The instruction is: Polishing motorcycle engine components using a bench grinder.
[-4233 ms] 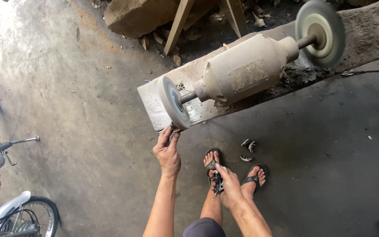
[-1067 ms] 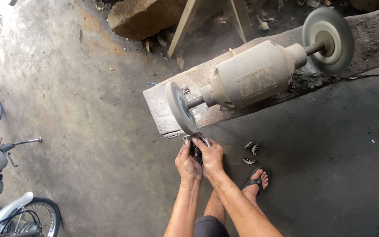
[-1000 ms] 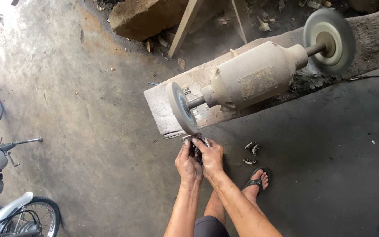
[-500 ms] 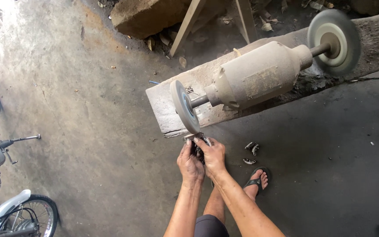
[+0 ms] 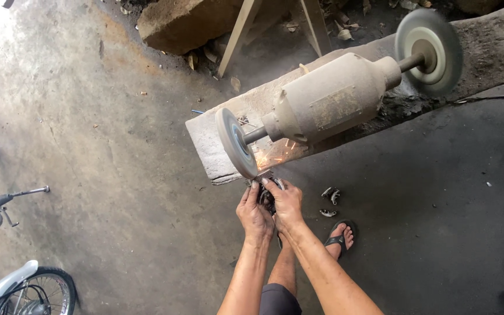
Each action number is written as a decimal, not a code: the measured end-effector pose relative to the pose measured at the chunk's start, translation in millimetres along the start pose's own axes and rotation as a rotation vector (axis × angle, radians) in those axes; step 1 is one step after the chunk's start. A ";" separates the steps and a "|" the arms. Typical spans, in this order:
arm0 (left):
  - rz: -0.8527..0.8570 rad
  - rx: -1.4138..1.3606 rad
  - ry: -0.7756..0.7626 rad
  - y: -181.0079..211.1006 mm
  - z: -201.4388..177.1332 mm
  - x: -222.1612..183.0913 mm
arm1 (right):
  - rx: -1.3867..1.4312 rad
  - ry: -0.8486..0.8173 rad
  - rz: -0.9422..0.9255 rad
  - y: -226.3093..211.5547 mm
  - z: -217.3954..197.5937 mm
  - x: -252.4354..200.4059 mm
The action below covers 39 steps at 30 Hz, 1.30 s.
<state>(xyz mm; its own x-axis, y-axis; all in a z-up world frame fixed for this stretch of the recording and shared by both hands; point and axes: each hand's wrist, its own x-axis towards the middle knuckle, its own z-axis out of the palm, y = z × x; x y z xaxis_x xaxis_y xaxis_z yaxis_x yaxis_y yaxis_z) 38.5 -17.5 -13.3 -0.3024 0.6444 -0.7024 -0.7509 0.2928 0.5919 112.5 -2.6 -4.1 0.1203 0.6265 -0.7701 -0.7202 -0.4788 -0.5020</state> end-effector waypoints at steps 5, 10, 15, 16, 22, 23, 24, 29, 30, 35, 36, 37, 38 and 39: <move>0.000 0.017 0.032 -1.1 15.4 -3.8 | -0.025 0.018 -0.005 -2.5 -6.4 6.4; 0.015 0.038 -0.031 -23.4 -15.4 13.0 | -0.046 0.025 -0.009 0.6 -19.0 10.9; -0.006 0.109 -0.150 -12.1 -19.2 -15.5 | -0.056 -0.033 0.026 -11.3 -46.7 -11.8; 0.017 0.200 -0.167 -9.1 -27.6 -23.6 | -0.021 -0.086 0.069 -17.4 -49.3 -23.7; 0.096 0.465 -0.331 21.7 -45.4 -65.3 | -0.048 -0.118 0.173 -29.5 -62.3 -82.7; 0.108 0.524 -0.373 27.9 -45.4 -70.9 | -0.083 -0.091 0.181 -24.1 -65.8 -88.3; 0.110 0.525 -0.370 30.3 -46.8 -73.3 | -0.083 -0.094 0.184 -22.4 -63.9 -90.9; 0.181 0.663 -0.450 41.6 -51.4 -80.0 | -0.110 -0.072 0.164 -18.4 -57.9 -97.1; 0.183 0.663 -0.448 43.2 -52.1 -79.8 | -0.111 -0.075 0.165 -17.9 -57.0 -96.5; 0.255 0.669 -0.303 45.4 -59.7 -56.7 | 0.027 -0.039 0.336 -22.8 -47.7 -98.5; 0.261 0.671 -0.308 51.4 -55.0 -46.0 | 0.031 -0.044 0.331 -15.7 -56.3 -96.3; 0.356 0.741 -0.249 57.0 -50.0 -35.0 | 0.017 -0.023 0.326 -8.6 -65.0 -93.6; 0.445 0.810 -0.186 61.1 -46.7 -26.2 | 0.001 0.003 0.324 -0.7 -75.8 -92.8; 0.444 0.812 -0.190 65.9 -44.5 -16.2 | 0.005 0.004 0.322 4.3 -87.8 -94.8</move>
<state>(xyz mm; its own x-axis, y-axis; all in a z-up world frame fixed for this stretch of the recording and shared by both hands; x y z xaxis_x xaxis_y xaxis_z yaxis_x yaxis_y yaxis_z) -32.2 -40.1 19.5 -0.3078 0.8987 -0.3123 0.0702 0.3488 0.9346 158.0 -118.1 32.2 -0.1115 0.4406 -0.8908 -0.7250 -0.6491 -0.2303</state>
